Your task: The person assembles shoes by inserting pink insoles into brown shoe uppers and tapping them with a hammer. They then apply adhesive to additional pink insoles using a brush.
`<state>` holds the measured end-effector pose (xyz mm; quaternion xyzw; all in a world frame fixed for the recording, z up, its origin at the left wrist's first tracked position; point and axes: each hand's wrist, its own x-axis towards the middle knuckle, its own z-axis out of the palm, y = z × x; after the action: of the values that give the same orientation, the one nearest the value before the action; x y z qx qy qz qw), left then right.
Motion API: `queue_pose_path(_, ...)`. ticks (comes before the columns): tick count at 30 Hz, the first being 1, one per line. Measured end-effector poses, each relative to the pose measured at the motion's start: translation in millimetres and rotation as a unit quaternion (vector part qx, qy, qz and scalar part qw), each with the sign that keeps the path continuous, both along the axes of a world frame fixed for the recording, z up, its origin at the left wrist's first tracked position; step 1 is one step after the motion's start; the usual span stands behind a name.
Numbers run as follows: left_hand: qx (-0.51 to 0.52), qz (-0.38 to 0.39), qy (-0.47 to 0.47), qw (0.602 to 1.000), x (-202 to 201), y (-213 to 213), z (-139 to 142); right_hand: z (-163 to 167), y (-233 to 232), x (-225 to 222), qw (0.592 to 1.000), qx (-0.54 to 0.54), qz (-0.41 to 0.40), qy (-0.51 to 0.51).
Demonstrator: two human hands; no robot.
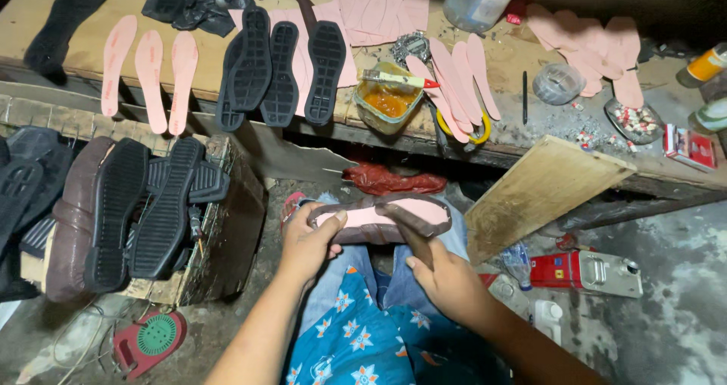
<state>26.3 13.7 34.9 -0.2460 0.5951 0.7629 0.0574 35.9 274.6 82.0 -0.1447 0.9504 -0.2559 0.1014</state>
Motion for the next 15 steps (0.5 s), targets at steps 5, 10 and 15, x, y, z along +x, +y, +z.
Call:
queue_pose_path(5, 0.004, 0.003, 0.018, 1.000, 1.1, 3.3, 0.4, 5.7, 7.5, -11.8, 0.995, 0.017, 0.005, -0.095)
queue_pose_path(10, -0.002, 0.006, 0.022, 1.000, -0.8, 4.7, 1.0, 10.5, 14.4, -4.9, 0.994, -0.036, 0.016, -0.106)
queue_pose_path(15, -0.009, -0.003, 0.017, 1.000, 1.0, 3.9, 0.6, -3.6, 5.8, -5.1, 0.992, -0.048, 0.011, -0.117)
